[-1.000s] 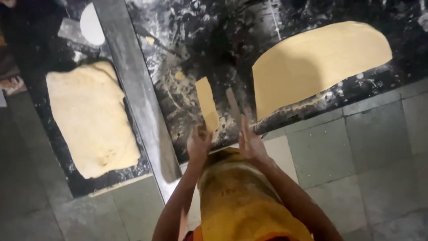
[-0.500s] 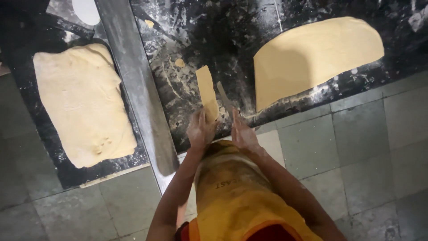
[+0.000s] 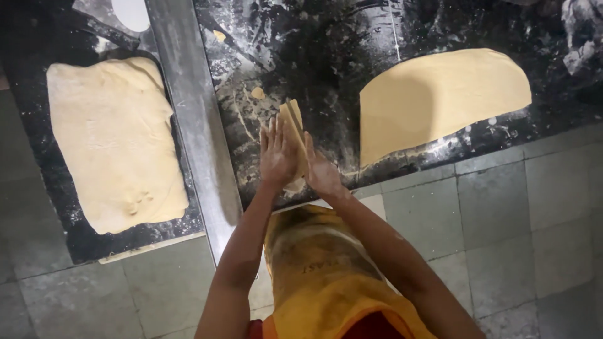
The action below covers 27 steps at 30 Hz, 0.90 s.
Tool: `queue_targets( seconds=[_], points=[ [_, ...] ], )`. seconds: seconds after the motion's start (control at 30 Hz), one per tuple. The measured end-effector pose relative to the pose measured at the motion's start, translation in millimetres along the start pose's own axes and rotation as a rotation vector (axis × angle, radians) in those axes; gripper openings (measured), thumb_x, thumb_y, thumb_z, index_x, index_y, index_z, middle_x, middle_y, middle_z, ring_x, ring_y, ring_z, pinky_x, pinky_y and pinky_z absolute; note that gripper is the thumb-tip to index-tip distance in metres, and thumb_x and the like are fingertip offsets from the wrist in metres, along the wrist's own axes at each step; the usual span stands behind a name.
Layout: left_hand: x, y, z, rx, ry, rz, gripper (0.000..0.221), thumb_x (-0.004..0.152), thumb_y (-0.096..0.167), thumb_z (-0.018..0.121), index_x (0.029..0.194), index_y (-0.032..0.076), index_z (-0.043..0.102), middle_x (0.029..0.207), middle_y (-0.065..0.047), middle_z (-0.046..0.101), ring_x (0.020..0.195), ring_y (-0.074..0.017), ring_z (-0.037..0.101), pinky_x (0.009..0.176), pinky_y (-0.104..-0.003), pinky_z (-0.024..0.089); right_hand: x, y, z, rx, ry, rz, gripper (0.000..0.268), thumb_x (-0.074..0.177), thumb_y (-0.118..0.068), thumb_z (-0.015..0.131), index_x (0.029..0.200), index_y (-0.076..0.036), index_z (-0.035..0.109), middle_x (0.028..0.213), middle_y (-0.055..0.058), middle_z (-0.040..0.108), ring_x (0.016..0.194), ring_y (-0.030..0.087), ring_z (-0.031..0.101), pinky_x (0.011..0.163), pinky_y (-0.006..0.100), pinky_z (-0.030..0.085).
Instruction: Rolling dough triangles into croissant shapes and placing them on a tray.
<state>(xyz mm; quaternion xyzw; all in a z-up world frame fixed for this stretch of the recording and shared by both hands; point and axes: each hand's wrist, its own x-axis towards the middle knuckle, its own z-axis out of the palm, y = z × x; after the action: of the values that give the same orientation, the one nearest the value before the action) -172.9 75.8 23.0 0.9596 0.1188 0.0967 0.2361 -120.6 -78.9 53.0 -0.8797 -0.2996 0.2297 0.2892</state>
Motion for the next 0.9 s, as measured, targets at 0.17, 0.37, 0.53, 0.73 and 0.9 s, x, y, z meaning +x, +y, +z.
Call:
queue_targets(
  seconds=[0.17,0.37,0.53,0.73,0.9],
  points=[
    [6,3,-4,0.021,-0.044,-0.052,0.067,0.101,0.024,0.054,0.157,-0.006,0.033,0.167,-0.023,0.029,0.158,-0.0386,0.024,0.128,-0.057,0.015,6,2,6,-0.018,-0.021,0.02,0.084,0.094,-0.016,0.057,0.164,-0.004,0.01,0.122,0.035,0.063,0.094,0.052,0.066,0.072,0.055,0.056],
    [11,3,-4,0.033,-0.036,-0.035,0.066,0.103,0.026,0.053,0.157,-0.005,0.033,0.168,-0.022,0.027,0.159,-0.0376,0.022,0.128,-0.057,0.014,10,8,10,0.013,0.01,-0.039,0.081,0.097,-0.014,0.055,0.165,-0.003,0.011,0.124,0.035,0.062,0.099,0.051,0.067,0.074,0.053,0.057],
    [18,4,-3,0.047,-0.058,-0.08,0.065,0.103,0.026,0.052,0.159,-0.003,0.034,0.169,-0.019,0.028,0.158,-0.0355,0.024,0.127,-0.058,0.015,11,13,14,-0.006,-0.045,-0.027,0.089,0.092,-0.014,0.057,0.164,-0.004,0.007,0.129,0.035,0.06,0.103,0.052,0.064,0.079,0.055,0.055],
    [20,8,-7,0.085,-0.017,-0.06,0.064,0.104,0.025,0.052,0.159,-0.003,0.035,0.17,-0.018,0.028,0.159,-0.0345,0.025,0.128,-0.057,0.016,15,7,10,-0.026,-0.115,0.04,0.091,0.091,-0.014,0.057,0.165,-0.006,0.004,0.138,0.036,0.054,0.105,0.054,0.063,0.081,0.056,0.054],
    [19,6,-4,0.077,-0.038,-0.081,0.063,0.104,0.025,0.052,0.158,-0.003,0.036,0.169,-0.018,0.029,0.158,-0.0358,0.025,0.128,-0.058,0.016,15,8,10,0.045,-0.084,0.002,0.085,0.096,-0.016,0.053,0.163,-0.005,0.004,0.141,0.036,0.053,0.106,0.053,0.063,0.078,0.055,0.056]
  ],
)
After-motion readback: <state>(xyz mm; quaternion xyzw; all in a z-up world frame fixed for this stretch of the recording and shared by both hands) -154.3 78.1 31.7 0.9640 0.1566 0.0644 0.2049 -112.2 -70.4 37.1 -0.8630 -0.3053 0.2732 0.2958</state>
